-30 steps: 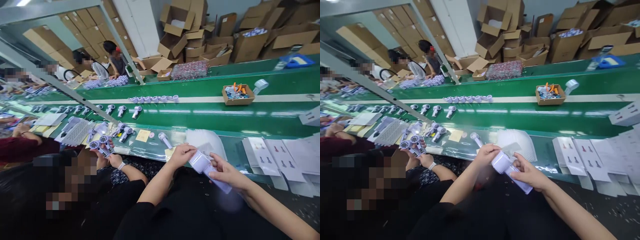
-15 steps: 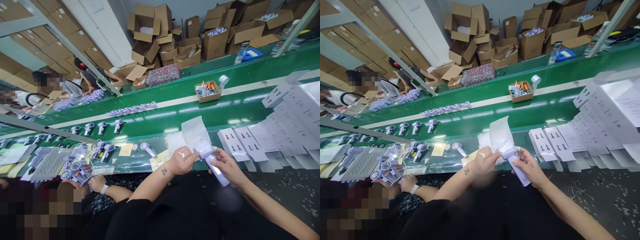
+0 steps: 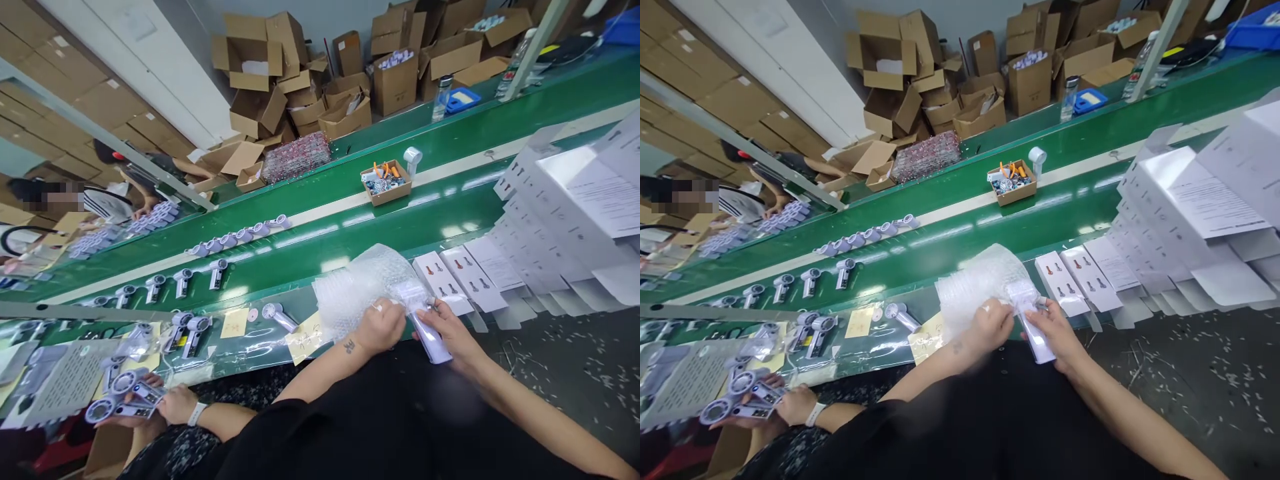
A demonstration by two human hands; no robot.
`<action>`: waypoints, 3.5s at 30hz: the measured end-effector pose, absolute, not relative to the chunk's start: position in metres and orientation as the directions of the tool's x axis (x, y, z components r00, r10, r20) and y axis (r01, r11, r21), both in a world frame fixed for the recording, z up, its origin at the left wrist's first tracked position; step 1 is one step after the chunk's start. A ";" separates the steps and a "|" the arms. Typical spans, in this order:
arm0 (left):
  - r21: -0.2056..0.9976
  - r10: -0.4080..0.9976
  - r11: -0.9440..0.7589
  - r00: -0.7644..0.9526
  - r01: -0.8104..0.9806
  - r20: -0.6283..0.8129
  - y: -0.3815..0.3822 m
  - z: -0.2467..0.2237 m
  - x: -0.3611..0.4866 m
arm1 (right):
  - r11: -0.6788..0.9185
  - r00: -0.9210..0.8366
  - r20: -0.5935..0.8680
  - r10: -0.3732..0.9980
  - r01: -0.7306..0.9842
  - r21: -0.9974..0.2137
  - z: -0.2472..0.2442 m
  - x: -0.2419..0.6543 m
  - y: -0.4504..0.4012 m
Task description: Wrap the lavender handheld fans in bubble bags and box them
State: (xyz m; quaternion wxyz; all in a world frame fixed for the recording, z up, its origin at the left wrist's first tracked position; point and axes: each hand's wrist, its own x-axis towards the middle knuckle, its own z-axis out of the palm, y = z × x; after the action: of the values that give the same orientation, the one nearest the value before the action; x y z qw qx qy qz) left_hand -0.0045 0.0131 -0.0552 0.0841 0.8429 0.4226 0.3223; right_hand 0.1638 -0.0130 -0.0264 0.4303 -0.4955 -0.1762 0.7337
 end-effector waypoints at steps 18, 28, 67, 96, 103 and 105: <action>0.852 0.774 0.388 0.378 0.351 -0.508 0.015 -0.032 0.020 | -0.737 -0.170 -0.846 0.505 -0.596 -0.320 -0.049 0.198 -0.037; 0.871 0.745 0.382 0.453 0.310 -0.489 0.002 -0.037 0.029 | -0.794 -0.213 -0.815 0.538 -0.452 -0.406 -0.047 0.196 -0.047; 0.881 0.901 0.420 0.220 -0.217 -0.375 0.032 -0.027 -0.029 | -0.344 0.635 0.031 0.772 0.459 -0.819 -0.136 0.242 -0.036; 0.229 0.955 -0.287 0.298 0.930 -0.012 0.134 -0.022 0.092 | -0.249 -0.094 -0.255 0.962 0.071 -0.966 -0.094 0.231 0.168; 0.202 0.834 -0.540 0.552 0.817 -0.002 0.100 -0.048 0.067 | -0.217 -0.222 -0.199 0.954 -0.056 -0.975 -0.106 0.247 0.135; 0.220 0.825 -0.549 0.565 0.806 -0.011 0.098 -0.046 0.071 | -0.140 -0.147 -0.152 0.977 0.086 -0.986 -0.115 0.231 0.127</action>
State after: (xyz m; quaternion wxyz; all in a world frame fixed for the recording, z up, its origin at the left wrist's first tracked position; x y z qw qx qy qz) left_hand 0.0712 0.0979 -0.0456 0.1003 0.8789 0.4641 0.0467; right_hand 0.2310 0.1270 -0.1150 0.4031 -0.5140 -0.5171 0.5532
